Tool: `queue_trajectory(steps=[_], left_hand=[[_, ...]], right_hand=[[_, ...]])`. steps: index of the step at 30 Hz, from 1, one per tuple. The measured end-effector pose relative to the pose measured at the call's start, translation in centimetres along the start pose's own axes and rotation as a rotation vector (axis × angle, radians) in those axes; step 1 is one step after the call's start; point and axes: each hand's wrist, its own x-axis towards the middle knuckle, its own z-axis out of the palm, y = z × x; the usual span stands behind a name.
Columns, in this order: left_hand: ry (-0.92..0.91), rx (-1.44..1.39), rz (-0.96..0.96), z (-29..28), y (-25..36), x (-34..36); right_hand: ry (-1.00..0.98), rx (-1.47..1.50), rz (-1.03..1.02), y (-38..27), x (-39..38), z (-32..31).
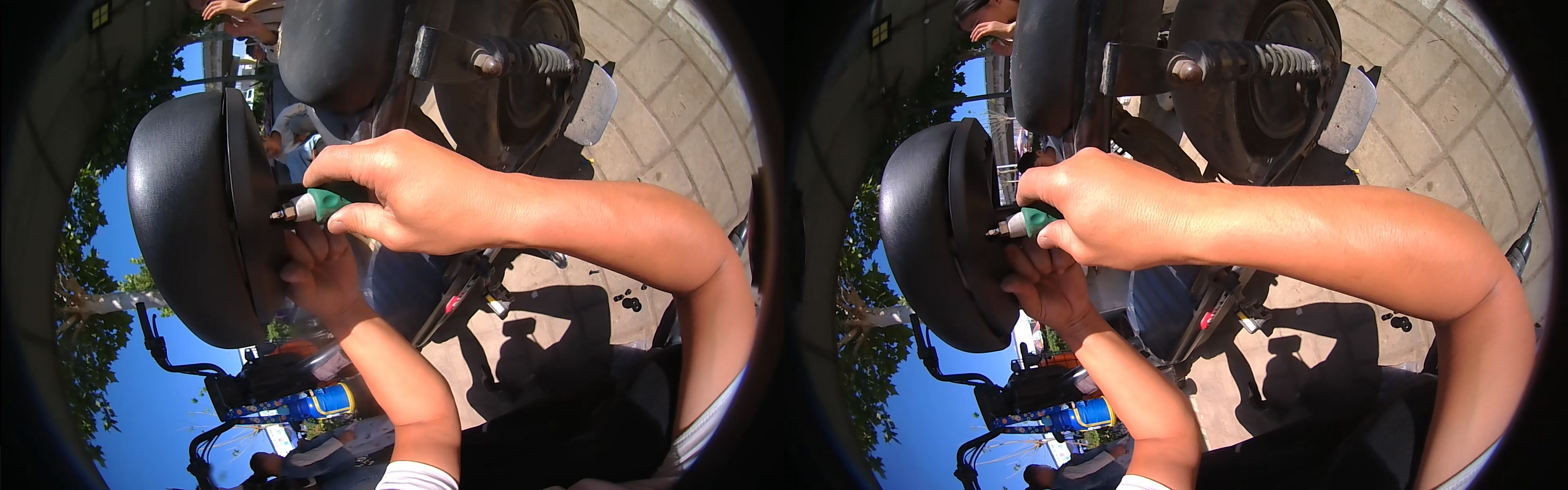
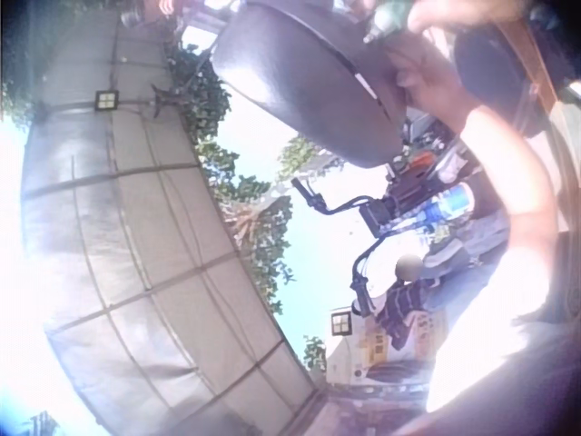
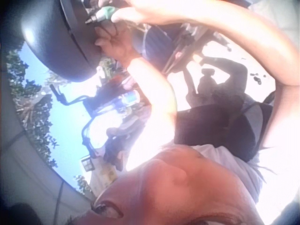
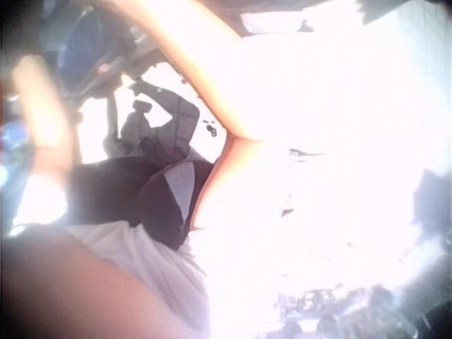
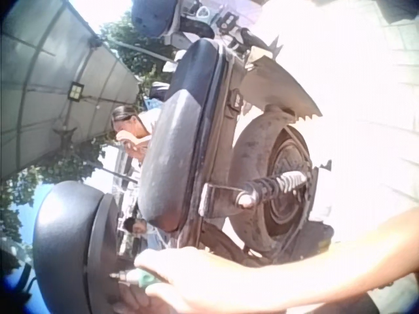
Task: The person uses a screwdriver to remove and then reinstall screws on a motorcycle seat. They handle small hardware parts and tighten the fasteners to secure the seat.
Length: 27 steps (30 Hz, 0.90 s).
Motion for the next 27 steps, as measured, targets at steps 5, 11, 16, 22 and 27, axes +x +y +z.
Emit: queue_trajectory(steps=[5, 11, 16, 22, 27], left_hand=[[-0.037, 0.002, 0.003, -0.13, 0.07, 0.01], [0.002, 0.007, -0.011, 0.35, 0.24, -0.02], [0.011, 0.001, -0.02, 0.35, 0.27, -0.01], [0.013, -0.002, -0.006, 0.58, 0.22, -0.09], [0.079, 0.014, -0.021, 0.15, 0.24, -0.25]], right_hand=[[0.02, -0.019, -0.029, 0.16, 0.12, 0.2], [0.031, -0.028, -0.034, 0.26, 0.24, 0.25], [0.023, 0.0, -0.002, 0.12, 0.1, 0.23], [0.041, 0.028, -0.033, 0.51, 0.07, 0.42], [0.043, 0.02, -0.033, 0.25, -0.23, 0.3]])
